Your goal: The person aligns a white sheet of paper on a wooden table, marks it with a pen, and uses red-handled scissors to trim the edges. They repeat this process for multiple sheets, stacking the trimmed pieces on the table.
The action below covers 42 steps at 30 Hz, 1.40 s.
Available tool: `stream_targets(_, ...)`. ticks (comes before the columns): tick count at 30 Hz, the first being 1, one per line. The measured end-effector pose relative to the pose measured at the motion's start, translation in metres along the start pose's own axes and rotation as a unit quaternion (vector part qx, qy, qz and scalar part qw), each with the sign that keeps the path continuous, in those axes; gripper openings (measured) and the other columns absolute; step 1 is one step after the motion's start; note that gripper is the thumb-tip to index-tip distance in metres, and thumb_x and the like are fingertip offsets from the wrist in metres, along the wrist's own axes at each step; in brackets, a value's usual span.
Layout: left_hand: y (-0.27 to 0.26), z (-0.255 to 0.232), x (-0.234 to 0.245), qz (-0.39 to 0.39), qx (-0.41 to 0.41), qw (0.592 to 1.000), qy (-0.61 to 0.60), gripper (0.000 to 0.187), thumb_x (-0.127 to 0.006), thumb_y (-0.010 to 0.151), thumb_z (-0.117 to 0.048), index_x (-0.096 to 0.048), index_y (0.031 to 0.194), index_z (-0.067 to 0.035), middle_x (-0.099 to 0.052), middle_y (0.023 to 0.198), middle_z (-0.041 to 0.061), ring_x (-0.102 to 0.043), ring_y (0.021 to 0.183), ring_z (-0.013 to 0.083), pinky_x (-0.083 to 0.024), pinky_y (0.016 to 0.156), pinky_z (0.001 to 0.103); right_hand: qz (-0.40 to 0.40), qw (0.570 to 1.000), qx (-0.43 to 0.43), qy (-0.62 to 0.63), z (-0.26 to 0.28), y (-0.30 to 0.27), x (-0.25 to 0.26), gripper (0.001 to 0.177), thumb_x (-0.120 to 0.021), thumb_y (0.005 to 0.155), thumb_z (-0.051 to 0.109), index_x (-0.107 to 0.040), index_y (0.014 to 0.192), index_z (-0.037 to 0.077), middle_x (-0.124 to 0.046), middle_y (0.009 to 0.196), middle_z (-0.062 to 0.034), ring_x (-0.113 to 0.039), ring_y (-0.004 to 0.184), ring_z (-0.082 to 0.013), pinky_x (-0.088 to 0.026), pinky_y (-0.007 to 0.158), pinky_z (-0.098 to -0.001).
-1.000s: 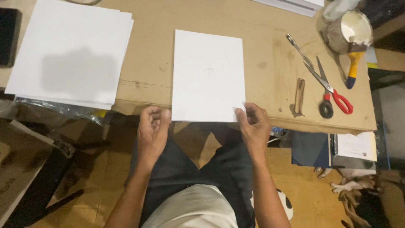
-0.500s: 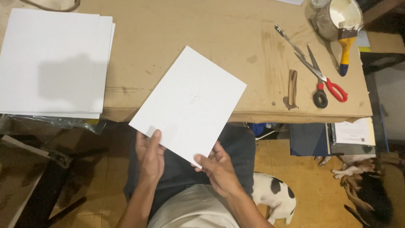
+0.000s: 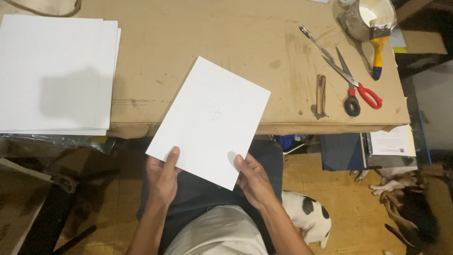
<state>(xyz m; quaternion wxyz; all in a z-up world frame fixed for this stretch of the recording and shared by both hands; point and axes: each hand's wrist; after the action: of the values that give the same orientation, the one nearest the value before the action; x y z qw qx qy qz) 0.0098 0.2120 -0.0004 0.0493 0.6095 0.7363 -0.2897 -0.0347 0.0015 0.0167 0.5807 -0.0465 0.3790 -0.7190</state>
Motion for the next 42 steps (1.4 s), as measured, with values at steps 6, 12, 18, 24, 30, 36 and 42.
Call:
stream_targets(6, -0.011, 0.002, -0.003, 0.028, -0.015, 0.999, -0.008, 0.051, -0.064, 0.095, -0.02, -0.056, 0.144, -0.008, -0.07, 0.128, 0.008, -0.069, 0.111, 0.0229, -0.063, 0.082, 0.037, -0.038, 0.999, 0.016, 0.01, 0.009, 0.005, -0.009, 0.056, -0.073, 0.082, 0.029, -0.066, 0.132, 0.005, -0.074, 0.126, -0.0138, -0.07, 0.108, -0.026, -0.056, 0.093, -0.0383)
stream_targets(12, -0.023, 0.023, 0.002, 0.028, -0.022, 0.998, -0.043, 0.039, -0.066, 0.097, -0.014, -0.064, 0.135, -0.007, -0.074, 0.114, 0.007, -0.071, 0.099, 0.0198, -0.063, 0.07, 0.032, -0.07, 0.997, 0.029, -0.03, 0.017, -0.007, -0.013, 0.065, -0.078, 0.074, 0.02, -0.062, 0.135, 0.005, -0.073, 0.131, -0.0149, -0.069, 0.116, -0.0265, -0.056, 0.099, -0.0406)
stream_targets(18, -0.015, 0.048, 0.029, 0.104, -0.002, 0.99, -0.093, 0.051, -0.066, 0.09, -0.021, -0.054, 0.135, 0.0, -0.07, 0.107, 0.011, -0.068, 0.085, 0.0193, -0.058, 0.06, 0.028, -0.077, 0.993, 0.012, -0.09, 0.048, -0.015, 0.01, 0.069, -0.076, 0.075, 0.017, -0.06, 0.141, 0.007, -0.071, 0.137, -0.0135, -0.066, 0.125, -0.0254, -0.052, 0.108, -0.0407)
stream_targets(24, -0.013, 0.039, 0.017, 0.109, 0.093, 0.985, -0.094, 0.034, -0.064, 0.097, -0.021, -0.061, 0.125, -0.002, -0.072, 0.107, 0.01, -0.069, 0.087, 0.0185, -0.057, 0.065, 0.029, -0.104, 0.992, 0.012, -0.075, 0.054, -0.018, 0.023, 0.067, -0.073, 0.076, 0.022, -0.062, 0.14, 0.01, -0.07, 0.139, -0.0116, -0.065, 0.127, -0.0257, -0.051, 0.107, -0.0412)
stream_targets(30, -0.025, 0.054, -0.004, 0.109, 0.084, 0.985, -0.107, 0.043, -0.07, 0.09, -0.004, -0.061, 0.132, 0.003, -0.074, 0.116, 0.019, -0.073, 0.096, 0.0271, -0.061, 0.079, 0.037, 0.076, 0.963, 0.133, 0.22, -0.005, -0.008, 0.068, 0.059, -0.072, 0.092, 0.045, -0.061, 0.132, 0.003, -0.07, 0.109, -0.0104, -0.07, 0.088, -0.023, -0.058, 0.052, -0.0265)
stream_targets(36, -0.036, 0.086, -0.024, 0.235, 0.181, 0.955, 0.024, 0.05, -0.084, 0.079, -0.015, -0.067, 0.124, -0.003, -0.078, 0.115, 0.013, -0.074, 0.102, 0.0209, -0.062, 0.088, 0.036, -0.198, 0.962, 0.106, 0.154, 0.017, -0.051, -0.01, 0.076, -0.061, 0.08, 0.021, -0.046, 0.153, 0.004, -0.061, 0.142, -0.0154, -0.059, 0.127, -0.0323, -0.047, 0.11, -0.047)
stream_targets(42, 0.018, 0.041, 0.001, 0.155, 0.056, 0.983, -0.086, 0.038, -0.069, 0.094, -0.012, -0.062, 0.129, -0.001, -0.074, 0.109, 0.011, -0.071, 0.091, 0.0175, -0.062, 0.077, 0.032, -0.135, 0.969, 0.127, -0.163, 0.005, -0.058, 0.112, 0.039, -0.079, 0.089, 0.033, -0.061, 0.063, 0.01, -0.054, 0.051, 0.0, -0.045, 0.04, -0.0113, -0.041, 0.047, -0.0304)
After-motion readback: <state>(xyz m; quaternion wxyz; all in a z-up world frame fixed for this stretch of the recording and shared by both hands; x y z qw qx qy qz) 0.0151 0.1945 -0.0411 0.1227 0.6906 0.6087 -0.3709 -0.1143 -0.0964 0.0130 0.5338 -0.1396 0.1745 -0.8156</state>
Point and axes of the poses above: each hand's wrist, its own y-axis towards the middle knuckle, its own x-axis out of the back of the hand, z = x × y
